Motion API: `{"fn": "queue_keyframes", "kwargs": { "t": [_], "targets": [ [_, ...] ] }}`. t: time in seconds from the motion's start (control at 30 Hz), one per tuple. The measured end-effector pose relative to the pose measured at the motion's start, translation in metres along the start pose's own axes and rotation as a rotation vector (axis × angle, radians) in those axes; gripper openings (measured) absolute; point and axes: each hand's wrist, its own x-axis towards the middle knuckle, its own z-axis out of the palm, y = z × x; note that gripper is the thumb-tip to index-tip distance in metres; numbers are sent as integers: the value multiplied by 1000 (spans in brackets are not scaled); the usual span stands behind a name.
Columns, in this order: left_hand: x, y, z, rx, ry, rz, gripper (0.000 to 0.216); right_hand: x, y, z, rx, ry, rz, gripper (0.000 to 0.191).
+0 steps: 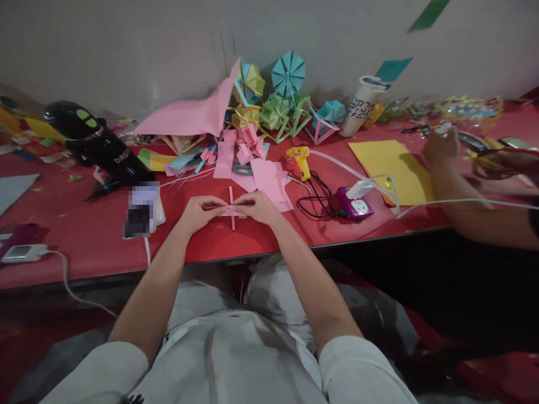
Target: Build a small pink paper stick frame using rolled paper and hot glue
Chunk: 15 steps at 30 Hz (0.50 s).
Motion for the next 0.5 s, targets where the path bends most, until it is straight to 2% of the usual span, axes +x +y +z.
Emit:
{"fn": "queue_keyframes", "kwargs": {
  "t": [0.37, 0.5],
  "targets": [
    [-1, -2, 0, 5, -22, -26, 24, 1, 1, -1, -55, -9, -35, 32],
    [-2, 0, 1, -34, -54, -78, 28, 1, 0, 0, -45, -9, -40, 32]
  ]
}}
